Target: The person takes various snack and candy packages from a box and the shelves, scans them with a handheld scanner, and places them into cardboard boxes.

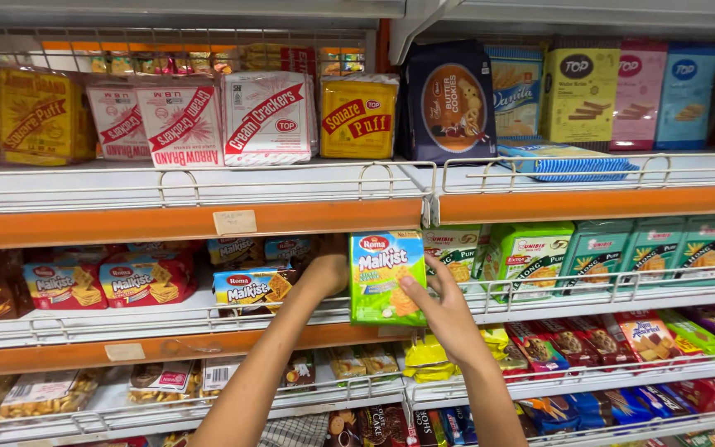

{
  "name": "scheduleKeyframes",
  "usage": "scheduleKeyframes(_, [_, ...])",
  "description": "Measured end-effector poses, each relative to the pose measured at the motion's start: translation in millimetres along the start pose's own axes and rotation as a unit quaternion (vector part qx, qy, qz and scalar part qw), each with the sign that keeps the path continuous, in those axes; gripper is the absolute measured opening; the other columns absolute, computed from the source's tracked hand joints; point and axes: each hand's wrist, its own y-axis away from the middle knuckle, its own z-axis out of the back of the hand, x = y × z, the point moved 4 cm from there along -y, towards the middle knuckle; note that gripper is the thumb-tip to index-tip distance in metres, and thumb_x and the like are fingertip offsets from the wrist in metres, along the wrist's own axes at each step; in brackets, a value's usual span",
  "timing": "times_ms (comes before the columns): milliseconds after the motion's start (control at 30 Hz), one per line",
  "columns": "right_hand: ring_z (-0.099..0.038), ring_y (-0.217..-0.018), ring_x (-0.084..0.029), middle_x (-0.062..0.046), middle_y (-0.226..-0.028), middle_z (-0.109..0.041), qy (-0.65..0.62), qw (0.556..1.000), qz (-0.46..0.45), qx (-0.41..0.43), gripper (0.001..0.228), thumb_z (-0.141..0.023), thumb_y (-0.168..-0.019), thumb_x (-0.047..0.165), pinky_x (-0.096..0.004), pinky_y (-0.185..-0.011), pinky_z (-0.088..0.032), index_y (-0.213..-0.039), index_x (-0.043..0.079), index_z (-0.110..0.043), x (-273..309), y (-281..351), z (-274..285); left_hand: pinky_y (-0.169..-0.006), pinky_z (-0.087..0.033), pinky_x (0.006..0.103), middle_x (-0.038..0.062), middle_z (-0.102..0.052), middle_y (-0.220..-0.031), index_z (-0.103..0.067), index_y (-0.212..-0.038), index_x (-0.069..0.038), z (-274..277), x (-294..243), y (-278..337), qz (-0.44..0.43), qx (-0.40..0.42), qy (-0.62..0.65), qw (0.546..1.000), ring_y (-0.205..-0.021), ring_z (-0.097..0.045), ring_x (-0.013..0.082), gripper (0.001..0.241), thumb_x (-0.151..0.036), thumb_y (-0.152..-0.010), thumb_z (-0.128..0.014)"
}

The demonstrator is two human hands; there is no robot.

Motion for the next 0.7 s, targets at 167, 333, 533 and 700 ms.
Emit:
scheduleKeyframes(167, [-0.053, -0.136, -0.035, -0.031, -0.147, -0.051, 0.017, 0.999, -0.030, 0.003, 0.091, -0.072, -0.082, 0.045, -0.048, -0.111, -0.040, -0.156, 0.009, -0.035, 7.6, -6.5, -5.0, -0.108, -0.043, 0.0480, 0.032, -0.054, -0.137, -0.066, -0.124, 0.000, -10.5, 13.0, -14.0, -0.040, -0.030, 0.031, 0.998, -0.128, -0.052, 0.0454, 0.043, -0.027, -0.091, -0.059])
scheduleKeyframes(333, [-0.059, -0.130, -0.028, -0.028, -0.139, -0.060, 0.002, 1.000, 0.004, 0.017, 0.089, -0.072, -0.085, 0.043, -0.040, -0.109, -0.043, -0.154, 0.002, -0.034, 15.0, -4.3, -6.2, -0.101, -0.035, 0.0604, 0.050, -0.048, -0.128, -0.057, -0.130, 0.019, 21.0, -19.6, 11.8, -0.211, -0.284, 0.009, 0.935, -0.122, -0.044, 0.0622, 0.067, -0.025, -0.080, -0.067])
scheduleKeyframes(533, [-0.062, -0.121, -0.022, -0.023, -0.133, -0.064, -0.011, 1.000, -0.003, -0.010, 0.079, -0.070, -0.089, 0.035, -0.035, -0.103, -0.047, -0.151, 0.002, -0.036, 24.0, 1.8, -5.4, -0.107, -0.050, 0.0449, 0.032, -0.070, -0.123, -0.062, -0.131, 0.004, 54.2, -24.5, 84.9, 0.030, -0.098, 0.096, 0.990, -0.118, -0.065, 0.0434, 0.048, -0.035, -0.109, -0.047])
scheduleKeyframes(700, [-0.061, -0.120, -0.023, -0.024, -0.133, -0.066, -0.011, 1.000, 0.011, -0.002, 0.076, -0.069, -0.089, 0.035, -0.036, -0.100, -0.048, -0.150, -0.002, -0.041, 23.7, -11.9, -16.9, -0.109, -0.040, 0.0463, 0.039, -0.043, -0.150, -0.030, -0.153, 0.019, 78.9, -64.9, 130.6, -0.136, -0.123, 0.276, 0.943, -0.136, -0.048, 0.0430, 0.089, -0.038, -0.106, -0.080])
